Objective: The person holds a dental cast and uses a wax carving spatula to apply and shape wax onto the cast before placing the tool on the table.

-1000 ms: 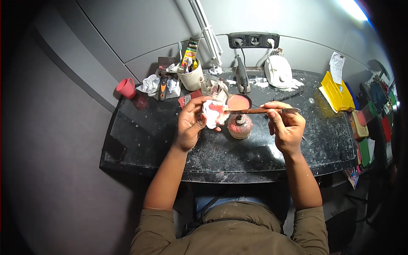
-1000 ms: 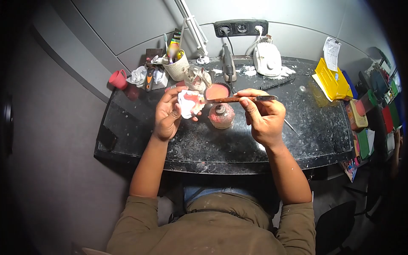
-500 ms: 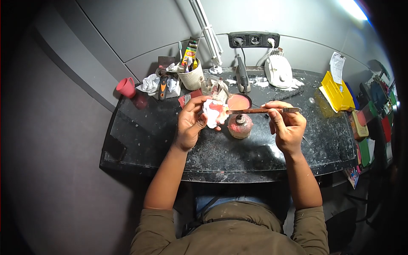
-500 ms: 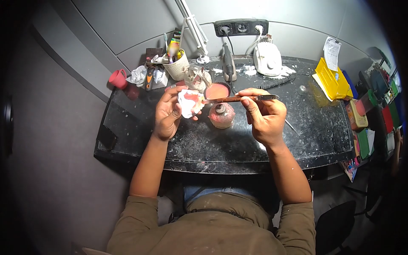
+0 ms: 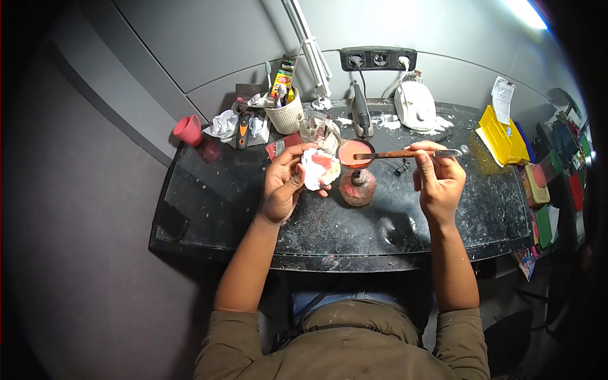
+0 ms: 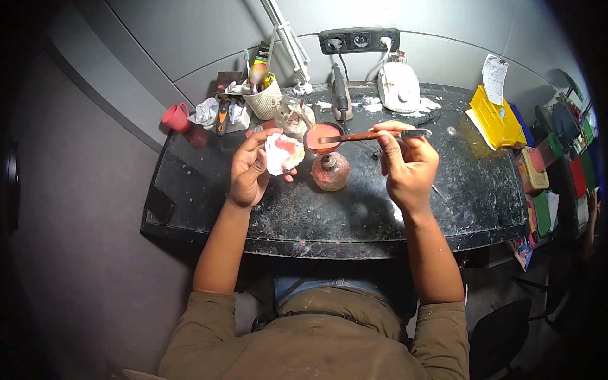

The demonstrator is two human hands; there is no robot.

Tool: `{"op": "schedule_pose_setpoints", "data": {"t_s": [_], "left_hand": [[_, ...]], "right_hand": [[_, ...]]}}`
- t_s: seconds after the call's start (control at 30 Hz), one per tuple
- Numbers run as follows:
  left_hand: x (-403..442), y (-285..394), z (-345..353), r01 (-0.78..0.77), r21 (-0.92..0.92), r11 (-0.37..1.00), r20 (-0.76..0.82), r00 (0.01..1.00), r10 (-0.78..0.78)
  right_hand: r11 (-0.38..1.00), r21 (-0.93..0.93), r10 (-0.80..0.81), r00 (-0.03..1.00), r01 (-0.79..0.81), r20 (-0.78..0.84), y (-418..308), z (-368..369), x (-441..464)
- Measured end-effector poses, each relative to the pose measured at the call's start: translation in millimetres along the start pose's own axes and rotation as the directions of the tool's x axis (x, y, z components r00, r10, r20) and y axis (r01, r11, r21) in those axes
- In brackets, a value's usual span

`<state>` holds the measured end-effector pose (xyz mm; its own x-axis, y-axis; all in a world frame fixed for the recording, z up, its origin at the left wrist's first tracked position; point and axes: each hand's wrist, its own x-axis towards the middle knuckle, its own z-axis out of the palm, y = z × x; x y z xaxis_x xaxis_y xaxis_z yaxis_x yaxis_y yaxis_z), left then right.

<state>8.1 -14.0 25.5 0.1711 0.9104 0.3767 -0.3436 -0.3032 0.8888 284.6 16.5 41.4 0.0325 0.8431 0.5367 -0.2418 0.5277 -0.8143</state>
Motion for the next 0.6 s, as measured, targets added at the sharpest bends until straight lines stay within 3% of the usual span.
{"op": "schedule_pose_setpoints", "data": {"t_s": [0.47, 0.6], "left_hand": [[0.4, 8.5, -0.9, 0.147, -0.144, 0.979, 0.008, 0.989, -0.147], [-1.4, 8.2, -2.8, 0.166, -0.205, 0.965, 0.029, 0.986, -0.163]], "right_hand": [[0.983, -0.078, 0.158, 0.985, -0.163, -0.063, 0.8, -2.2, 4.8], [0.975, 0.038, 0.220, 0.974, -0.218, -0.059, 2.3, -9.8, 6.4]]}}
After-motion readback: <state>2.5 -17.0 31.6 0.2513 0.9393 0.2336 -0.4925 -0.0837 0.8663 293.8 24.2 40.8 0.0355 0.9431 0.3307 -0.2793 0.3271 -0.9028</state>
